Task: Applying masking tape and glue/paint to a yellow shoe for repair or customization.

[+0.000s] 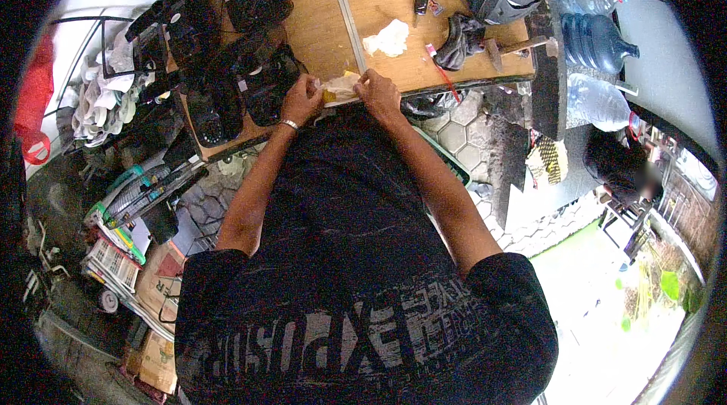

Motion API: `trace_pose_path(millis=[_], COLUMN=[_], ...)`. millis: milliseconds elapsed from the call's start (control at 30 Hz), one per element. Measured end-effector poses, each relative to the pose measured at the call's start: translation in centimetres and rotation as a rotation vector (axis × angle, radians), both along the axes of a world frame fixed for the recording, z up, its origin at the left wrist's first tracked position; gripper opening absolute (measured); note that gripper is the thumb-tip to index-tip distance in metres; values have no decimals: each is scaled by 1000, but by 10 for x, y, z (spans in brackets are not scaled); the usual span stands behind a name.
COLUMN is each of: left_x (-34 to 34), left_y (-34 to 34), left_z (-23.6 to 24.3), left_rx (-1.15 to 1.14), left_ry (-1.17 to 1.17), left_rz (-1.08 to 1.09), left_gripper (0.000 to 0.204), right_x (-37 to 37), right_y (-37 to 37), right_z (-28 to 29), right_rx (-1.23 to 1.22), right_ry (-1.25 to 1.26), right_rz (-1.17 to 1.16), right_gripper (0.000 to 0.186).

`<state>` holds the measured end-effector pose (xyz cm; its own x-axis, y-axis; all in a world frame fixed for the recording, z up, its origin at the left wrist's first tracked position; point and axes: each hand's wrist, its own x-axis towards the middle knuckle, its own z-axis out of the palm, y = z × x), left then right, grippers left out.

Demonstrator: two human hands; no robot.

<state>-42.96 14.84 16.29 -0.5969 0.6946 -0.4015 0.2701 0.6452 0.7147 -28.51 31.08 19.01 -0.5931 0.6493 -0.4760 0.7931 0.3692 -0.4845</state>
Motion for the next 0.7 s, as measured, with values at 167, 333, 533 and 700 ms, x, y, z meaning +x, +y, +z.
trace_pose_path(millis=[167, 333, 533, 700], left_x=[5, 10, 21, 22], left_y=[-5, 4, 13, 12], left_z=[9, 29, 27, 21], left_rx=[79, 237, 144, 187], left_ry=[88, 369, 388, 384], left_rz=[67, -205, -508, -525], left_gripper=[30, 23, 20, 18], right_x=[3, 3, 11, 53], right_y=[1, 5, 7, 43], right_z=[1, 3, 6, -5], right_rx=[-100, -165, -143, -135], right_ry=[29, 37, 68, 175], right_rz=[0, 17, 72, -39], right_gripper=[24, 24, 27, 36])
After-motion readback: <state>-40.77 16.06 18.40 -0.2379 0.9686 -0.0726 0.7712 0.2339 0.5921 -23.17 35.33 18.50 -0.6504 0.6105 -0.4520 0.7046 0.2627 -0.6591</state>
